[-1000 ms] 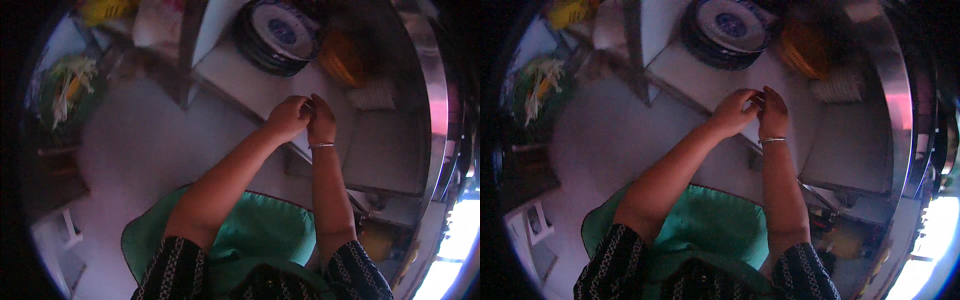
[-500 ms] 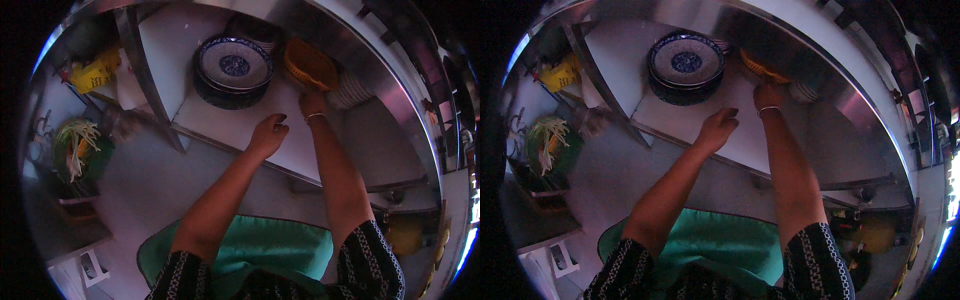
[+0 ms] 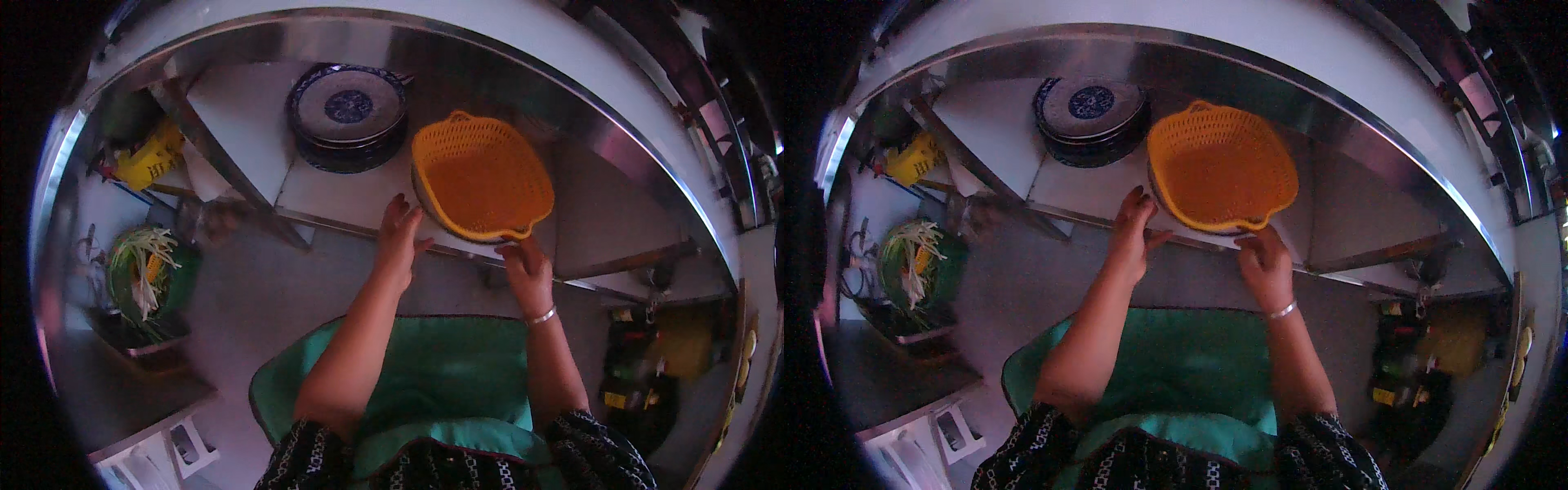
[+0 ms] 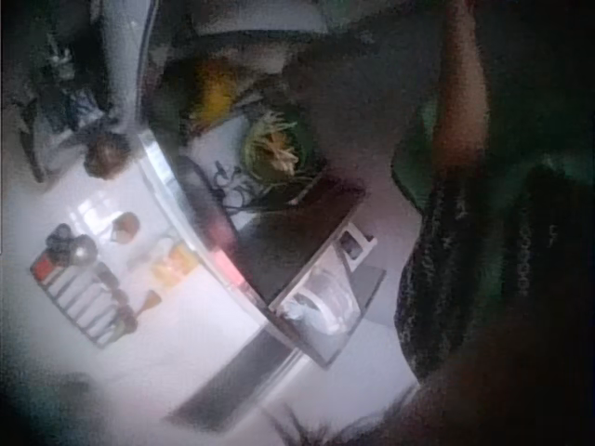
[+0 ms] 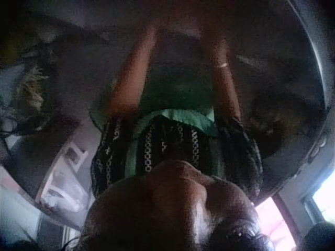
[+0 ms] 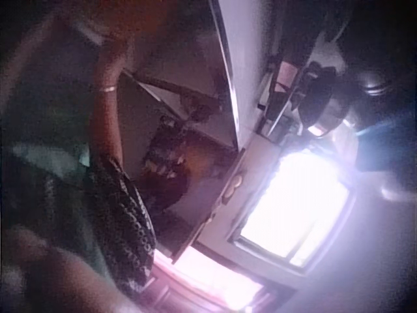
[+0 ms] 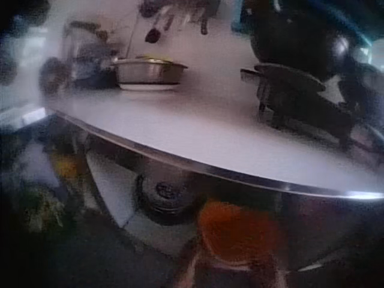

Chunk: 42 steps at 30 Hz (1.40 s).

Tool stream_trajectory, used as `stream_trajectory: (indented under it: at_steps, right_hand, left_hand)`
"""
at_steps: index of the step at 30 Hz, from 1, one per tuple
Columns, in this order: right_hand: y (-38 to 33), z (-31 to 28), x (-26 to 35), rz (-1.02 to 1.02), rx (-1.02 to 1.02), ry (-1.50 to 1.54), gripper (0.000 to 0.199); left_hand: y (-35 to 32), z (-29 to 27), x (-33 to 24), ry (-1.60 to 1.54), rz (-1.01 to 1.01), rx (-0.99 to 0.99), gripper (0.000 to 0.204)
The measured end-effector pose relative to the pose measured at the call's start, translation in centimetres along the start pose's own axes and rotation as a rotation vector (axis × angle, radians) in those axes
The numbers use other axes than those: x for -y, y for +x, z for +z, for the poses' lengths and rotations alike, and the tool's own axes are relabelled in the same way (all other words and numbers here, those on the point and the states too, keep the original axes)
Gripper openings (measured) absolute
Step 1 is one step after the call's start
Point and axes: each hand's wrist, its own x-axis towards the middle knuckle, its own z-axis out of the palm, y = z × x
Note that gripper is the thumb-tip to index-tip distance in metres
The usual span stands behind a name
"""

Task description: The person collects potato peels into a bucket, washes a glass bowl, and then slices peeled potatoes into thin strips using a cleaver on a wooden cutting board.

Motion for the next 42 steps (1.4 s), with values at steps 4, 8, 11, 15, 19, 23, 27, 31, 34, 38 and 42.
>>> stream_trajectory:
  at_steps: [4, 8, 11, 15, 19, 23, 27, 31, 34, 38, 42]
  right_hand:
    - [-1.7, -1.9, 1.9, 0.46, -0.118, 0.451, 0.027]
    - [0.3, -2.5, 1.1, 0.516, -0.151, 0.581, 0.027]
    - [1.9, -3.1, 1.5, 0.44, -0.189, 0.761, 0.027]
    - [6.9, -4.4, 1.3, 0.395, -0.187, 0.886, 0.027]
    - [15.8, -3.2, -2.1, 0.142, -0.14, 0.495, 0.025]
    - [24.2, -4.8, -8.8, 0.047, 0.102, 0.572, 0.023]
    - [24.1, -1.1, -7.7, 0.374, 0.138, 1.187, 0.026]
    - [22.5, 1.4, -6.3, 0.269, 0.018, 0.67, 0.039]
    - [17.8, 0.6, -4.7, 0.296, 0.063, 0.534, 0.044]
    - [6.1, -2.4, 0.7, 0.548, 0.377, 0.687, 0.052]
    - [-3.9, -5.4, 11.9, 0.814, 0.754, 0.849, 0.06]
  left_hand:
    - [-3.5, -0.6, 0.8, 0.032, -0.017, 0.09, 0.071]
    - [-3.6, 0.8, 0.5, 0.092, -0.031, 0.142, 0.068]
    - [-2.7, 1.3, 0.3, 0.065, -0.062, 0.098, 0.068]
    - [-1.7, 2.4, 0.0, 0.065, -0.129, 0.064, 0.071]
    - [-0.9, 2.2, -0.2, 0.092, -0.175, 0.078, 0.075]
    - [-2.7, -0.1, 0.3, 0.084, -0.164, 0.067, 0.077]
    - [-7.0, -3.1, -0.8, -0.041, -0.149, 0.057, 0.079]
    - [-10.6, -4.7, -2.7, -0.102, -0.115, 0.089, 0.077]
    - [-13.7, -6.1, -3.8, 0.003, -0.109, 0.09, 0.075]
    - [-21.3, -6.2, -6.9, -0.116, -0.286, -0.028, 0.073]
    - [-29.1, -6.0, -15.5, -0.031, -0.389, -0.115, 0.075]
